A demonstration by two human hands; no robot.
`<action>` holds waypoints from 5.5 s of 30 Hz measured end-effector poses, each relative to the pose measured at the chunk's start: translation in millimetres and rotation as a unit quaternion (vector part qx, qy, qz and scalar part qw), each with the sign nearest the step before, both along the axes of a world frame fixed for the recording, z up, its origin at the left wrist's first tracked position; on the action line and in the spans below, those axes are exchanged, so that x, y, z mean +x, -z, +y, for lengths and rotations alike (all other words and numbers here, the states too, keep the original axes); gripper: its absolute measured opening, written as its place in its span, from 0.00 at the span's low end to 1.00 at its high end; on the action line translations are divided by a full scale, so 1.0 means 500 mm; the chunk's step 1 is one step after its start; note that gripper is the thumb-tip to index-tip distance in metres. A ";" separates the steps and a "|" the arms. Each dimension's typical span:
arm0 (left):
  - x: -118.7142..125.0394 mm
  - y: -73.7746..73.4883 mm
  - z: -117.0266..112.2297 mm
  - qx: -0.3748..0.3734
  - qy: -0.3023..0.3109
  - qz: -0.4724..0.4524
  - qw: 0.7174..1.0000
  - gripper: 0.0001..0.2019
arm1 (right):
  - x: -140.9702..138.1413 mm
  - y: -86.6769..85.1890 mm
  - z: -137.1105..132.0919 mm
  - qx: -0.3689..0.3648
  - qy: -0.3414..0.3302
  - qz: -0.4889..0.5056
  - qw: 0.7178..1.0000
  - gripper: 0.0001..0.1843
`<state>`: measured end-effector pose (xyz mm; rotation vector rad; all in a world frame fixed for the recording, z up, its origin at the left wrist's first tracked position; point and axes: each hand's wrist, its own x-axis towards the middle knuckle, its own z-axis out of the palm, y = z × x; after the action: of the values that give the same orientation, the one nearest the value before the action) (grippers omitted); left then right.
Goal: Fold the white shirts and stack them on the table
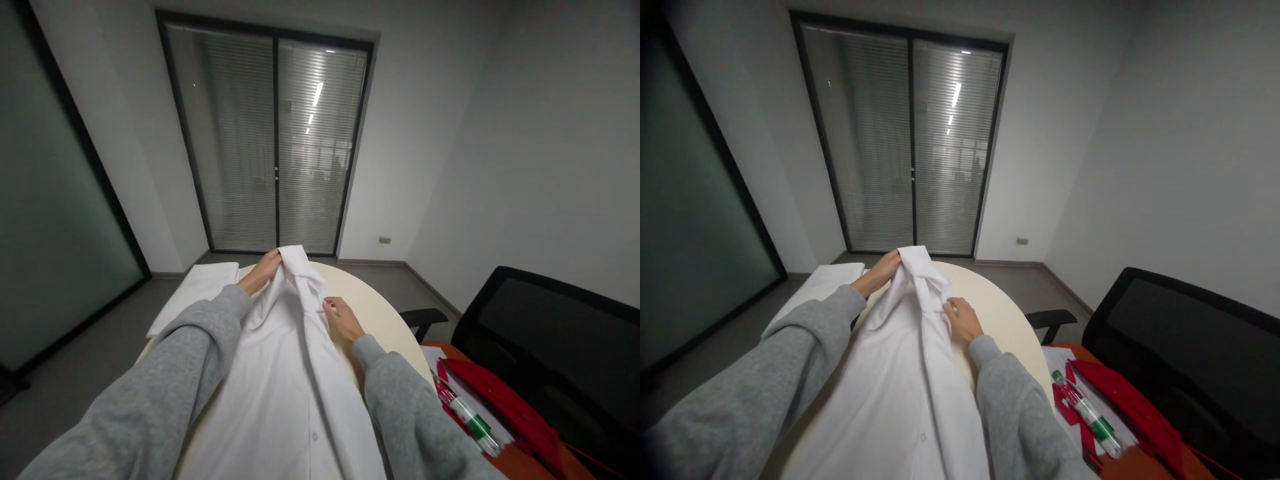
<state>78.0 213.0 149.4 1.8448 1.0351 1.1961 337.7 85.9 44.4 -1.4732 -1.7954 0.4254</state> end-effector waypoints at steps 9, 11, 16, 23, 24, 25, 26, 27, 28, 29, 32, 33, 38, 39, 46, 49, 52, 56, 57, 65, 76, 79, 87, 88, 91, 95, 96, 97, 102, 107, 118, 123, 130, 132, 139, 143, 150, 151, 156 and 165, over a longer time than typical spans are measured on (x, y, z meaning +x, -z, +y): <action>0.031 0.022 -0.085 -0.063 0.083 0.055 0.993 0.15 | -0.099 -0.044 -0.009 -0.083 -0.055 -0.074 0.992 0.63; 0.051 0.015 -0.091 -0.059 0.094 0.052 0.992 0.14 | -0.135 -0.035 -0.008 -0.087 0.007 -0.107 0.990 0.71; 0.049 -0.014 -0.080 0.097 0.091 0.119 0.984 0.11 | -0.166 -0.033 0.019 -0.126 0.153 -0.092 0.976 0.48; -0.081 -0.020 -0.025 0.222 0.056 0.324 0.918 0.10 | -0.032 -0.053 0.044 -0.105 0.233 -0.100 0.962 0.33; -0.093 -0.012 -0.024 0.220 0.069 0.347 0.909 0.09 | -0.011 -0.051 0.046 -0.102 0.241 -0.100 0.960 0.33; -0.102 -0.003 -0.025 0.217 0.077 0.364 0.903 0.08 | 0.008 -0.047 0.046 -0.100 0.248 -0.101 0.958 0.33; -0.108 0.008 -0.027 0.212 0.082 0.372 0.900 0.08 | 0.027 -0.042 0.046 -0.098 0.254 -0.102 0.957 0.33; -0.113 0.020 -0.029 0.202 0.082 0.373 0.902 0.07 | 0.046 -0.035 0.044 -0.098 0.260 -0.103 0.955 0.32; -0.116 0.032 -0.031 0.191 0.075 0.367 0.907 0.07 | 0.065 -0.028 0.041 -0.099 0.265 -0.106 0.953 0.31; -0.120 0.043 -0.033 0.180 0.063 0.358 0.914 0.08 | 0.085 -0.020 0.036 -0.103 0.270 -0.109 0.951 0.29; -0.140 0.066 -0.032 0.162 0.013 0.328 0.931 0.12 | 0.148 -0.002 0.014 -0.123 0.290 -0.128 0.940 0.26; -0.150 0.070 -0.030 0.162 -0.010 0.319 0.934 0.14 | 0.166 0.002 0.005 -0.132 0.299 -0.139 0.935 0.26; -0.192 0.073 -0.026 0.126 -0.121 0.361 0.916 0.19 | 0.162 -0.004 -0.021 -0.106 0.276 -0.222 0.929 0.41; -0.195 0.075 -0.030 0.111 -0.116 0.396 0.904 0.20 | 0.138 -0.009 -0.020 -0.075 0.238 -0.255 0.934 0.45; -0.123 0.114 -0.099 0.091 -0.073 0.497 0.860 0.25 | -0.054 -0.024 0.054 0.028 0.019 -0.367 0.930 0.40; -0.056 0.143 -0.125 0.184 -0.065 0.495 0.847 0.32 | -0.071 -0.006 0.087 0.003 0.047 -0.362 0.931 0.28; -0.012 0.174 -0.129 0.197 -0.032 0.517 0.832 0.34 | -0.054 0.003 0.101 -0.015 0.074 -0.353 0.932 0.16; -0.028 0.185 -0.108 0.132 -0.058 0.535 0.833 0.33 | 0.013 -0.018 0.095 -0.036 0.160 -0.324 0.932 0.17; -0.041 0.180 -0.101 0.129 -0.066 0.532 0.834 0.32 | 0.038 -0.028 0.091 -0.043 0.191 -0.314 0.929 0.18; -0.127 0.131 -0.078 0.153 -0.205 0.515 0.818 0.24 | 0.227 -0.079 0.015 -0.101 0.420 -0.240 0.869 0.22; -0.045 0.271 -0.152 0.177 0.074 0.477 0.858 0.26 | 0.100 0.021 -0.027 0.023 -0.012 -0.357 0.934 0.16; -0.051 0.299 -0.173 0.121 0.050 0.474 0.871 0.29 | 0.099 0.056 -0.030 0.002 0.004 -0.348 0.937 0.18; -0.057 0.316 -0.221 0.095 0.030 0.456 0.884 0.33 | 0.192 0.074 -0.008 -0.048 0.180 -0.322 0.928 0.22; -0.057 0.316 -0.224 0.094 0.027 0.459 0.883 0.33 | 0.203 0.072 -0.005 -0.053 0.205 -0.319 0.924 0.22; -0.055 0.312 -0.228 0.089 0.021 0.466 0.880 0.32 | 0.234 0.062 0.000 -0.068 0.280 -0.308 0.907 0.26; -0.054 0.308 -0.228 0.086 0.018 0.466 0.881 0.32 | 0.260 0.049 -0.001 -0.084 0.332 -0.310 0.887 0.29; -0.054 0.308 -0.229 0.087 0.016 0.467 0.880 0.32 | 0.259 0.048 -0.003 -0.086 0.332 -0.315 0.885 0.28; -0.054 0.307 -0.229 0.088 0.014 0.469 0.878 0.32 | 0.254 0.048 -0.005 -0.084 0.328 -0.322 0.884 0.27; -0.053 0.306 -0.233 0.097 0.007 0.472 0.876 0.32 | 0.198 0.047 -0.013 -0.046 0.211 -0.371 0.903 0.21; -0.055 0.307 -0.233 0.097 0.001 0.471 0.876 0.31 | 0.155 0.036 0.003 -0.033 0.006 -0.399 0.916 0.19; -0.054 0.303 -0.234 0.093 -0.004 0.469 0.878 0.31 | 0.272 0.036 0.058 -0.148 0.376 -0.267 0.875 0.39; -0.052 0.304 -0.233 0.101 -0.011 0.470 0.877 0.30 | 0.284 0.054 0.061 -0.171 0.470 -0.229 0.835 0.43; -0.054 0.308 -0.233 0.105 -0.012 0.468 0.877 0.30 | 0.197 0.068 0.051 -0.060 0.399 -0.321 0.857 0.31; -0.056 0.310 -0.231 0.108 -0.012 0.463 0.880 0.31 | 0.169 0.067 0.045 -0.021 0.348 -0.367 0.862 0.31; -0.057 0.294 -0.240 0.214 -0.028 0.443 0.870 0.27 | 0.129 0.078 0.022 -0.078 0.087 -0.422 0.899 0.31; -0.069 0.263 -0.251 0.249 -0.034 0.422 0.871 0.23 | 0.182 0.081 0.023 -0.155 0.076 -0.398 0.901 0.30; -0.145 0.138 -0.177 0.186 -0.187 0.311 0.913 0.21 | 0.200 0.056 0.026 -0.110 0.080 -0.443 0.886 0.30; -0.158 0.119 -0.157 0.169 -0.217 0.321 0.906 0.22 | 0.188 0.052 0.026 -0.097 0.078 -0.448 0.886 0.31; -0.184 0.092 -0.078 0.076 -0.195 0.549 0.809 0.21 | 0.115 0.062 0.023 -0.117 0.058 -0.407 0.904 0.34; -0.167 0.153 -0.077 0.064 -0.105 0.593 0.796 0.14 | 0.091 0.089 0.016 -0.104 0.072 -0.376 0.918 0.32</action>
<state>-5.4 174.7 73.0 2.6690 1.8519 0.0217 383.0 94.0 0.0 -2.0966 -2.2410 -0.0560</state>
